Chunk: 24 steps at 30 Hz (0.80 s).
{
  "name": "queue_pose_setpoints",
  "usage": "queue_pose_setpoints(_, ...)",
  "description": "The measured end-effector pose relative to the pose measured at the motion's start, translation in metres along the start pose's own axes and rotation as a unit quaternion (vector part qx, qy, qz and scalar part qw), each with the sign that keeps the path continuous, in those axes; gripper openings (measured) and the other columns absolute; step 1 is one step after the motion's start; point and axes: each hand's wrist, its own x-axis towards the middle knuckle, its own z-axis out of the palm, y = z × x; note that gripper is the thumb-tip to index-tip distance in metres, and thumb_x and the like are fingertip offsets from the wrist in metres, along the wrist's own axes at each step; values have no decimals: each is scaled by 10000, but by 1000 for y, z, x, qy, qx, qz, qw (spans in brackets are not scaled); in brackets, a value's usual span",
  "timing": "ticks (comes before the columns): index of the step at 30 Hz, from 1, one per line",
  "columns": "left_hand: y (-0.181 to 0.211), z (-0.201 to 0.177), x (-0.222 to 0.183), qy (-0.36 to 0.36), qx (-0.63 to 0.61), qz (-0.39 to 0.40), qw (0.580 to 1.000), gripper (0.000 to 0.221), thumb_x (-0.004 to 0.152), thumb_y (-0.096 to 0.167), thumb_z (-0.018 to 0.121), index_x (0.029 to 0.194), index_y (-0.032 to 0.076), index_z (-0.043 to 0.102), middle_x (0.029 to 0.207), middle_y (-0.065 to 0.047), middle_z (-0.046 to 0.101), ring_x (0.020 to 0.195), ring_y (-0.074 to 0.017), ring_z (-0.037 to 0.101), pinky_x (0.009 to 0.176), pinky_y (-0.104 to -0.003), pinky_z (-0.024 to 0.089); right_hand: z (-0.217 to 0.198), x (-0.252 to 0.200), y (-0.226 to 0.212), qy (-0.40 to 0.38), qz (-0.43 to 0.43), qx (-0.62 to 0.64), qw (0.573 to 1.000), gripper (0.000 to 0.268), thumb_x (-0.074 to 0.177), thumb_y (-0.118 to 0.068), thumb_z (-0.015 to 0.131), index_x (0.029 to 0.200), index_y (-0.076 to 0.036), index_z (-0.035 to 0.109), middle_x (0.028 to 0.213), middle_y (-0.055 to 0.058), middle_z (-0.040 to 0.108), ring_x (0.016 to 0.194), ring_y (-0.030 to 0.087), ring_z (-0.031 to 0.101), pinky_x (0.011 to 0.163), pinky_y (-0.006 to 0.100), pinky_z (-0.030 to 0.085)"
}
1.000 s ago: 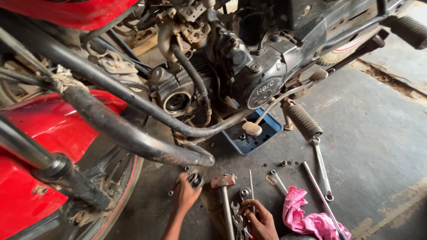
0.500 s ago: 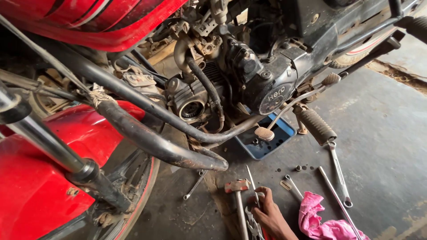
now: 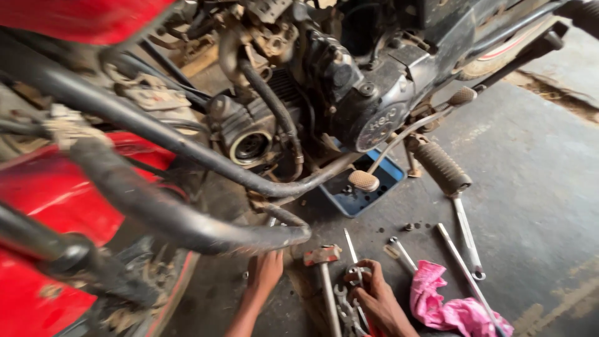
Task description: The person works on the engine area of a red motorcycle, first using a screwdriver on components near the engine, then fitting a socket wrench and repeatedly turning it on a bolt while steadying parts with the other hand. Small fasteners and loose bolts lie on the floor among scattered wrenches and a pink cloth.
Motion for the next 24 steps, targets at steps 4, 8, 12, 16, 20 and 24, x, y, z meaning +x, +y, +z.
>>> queue_pose_setpoints(4, 7, 44, 79, 105, 3, 168, 980, 157, 937, 225, 643, 997, 102, 720, 1118, -198, 685, 1014, -398, 658, 867, -522, 529, -11, 8, 24, 1, -32, 23, 999, 523, 814, 80, 540, 1304, -65, 427, 1149, 147, 731, 1013, 160, 694, 872, 347, 564)
queue_pose_setpoints(8, 15, 35, 105, 253, 40, 275, 927, 164, 870, 229, 659, 978, 119, 717, 1114, -160, 588, 1078, -375, 560, 871, -549, 461, -23, 11, 32, -1, -23, 20, 1000, 562, 821, 57, 576, 1343, -82, 420, 1136, 153, 728, 922, 187, 680, 829, 363, 561)
queue_pose_setpoints(12, 18, 22, 108, 67, 50, 228, 970, 196, 742, 155, 665, 919, 75, 689, 1014, -181, 547, 1065, -386, 518, 862, -534, 429, -34, 21, 39, -15, 19, -41, 999, 531, 847, 15, 550, 1333, -113, 379, 1174, 138, 765, 915, 173, 719, 878, 324, 587)
queue_pose_setpoints(16, 36, 13, 111, -52, 68, 175, 981, 130, 855, 141, 626, 964, 81, 664, 1067, -130, 561, 1140, -318, 542, 951, -485, 450, -39, 25, 43, -10, 13, -39, 999, 542, 842, 10, 560, 1338, -113, 379, 1165, 146, 775, 907, 163, 715, 864, 319, 583)
queue_pose_setpoints(20, 11, 113, 159, 32, -123, 98, 987, 168, 910, 136, 647, 1058, 60, 664, 1093, -148, 654, 1126, -369, 611, 969, -491, 488, -41, 28, 38, -5, 18, -21, 1000, 531, 851, 4, 562, 1340, -109, 388, 1145, 144, 768, 867, 182, 719, 837, 333, 586)
queue_pose_setpoints(24, 34, 144, 191, 92, -271, 78, 955, 309, 889, 72, 672, 1195, 35, 647, 1128, -194, 685, 1053, -420, 651, 939, -502, 507, -44, 33, 49, 7, 13, -58, 998, 528, 851, -4, 553, 1341, -118, 389, 1103, 123, 786, 850, 167, 737, 809, 320, 583)
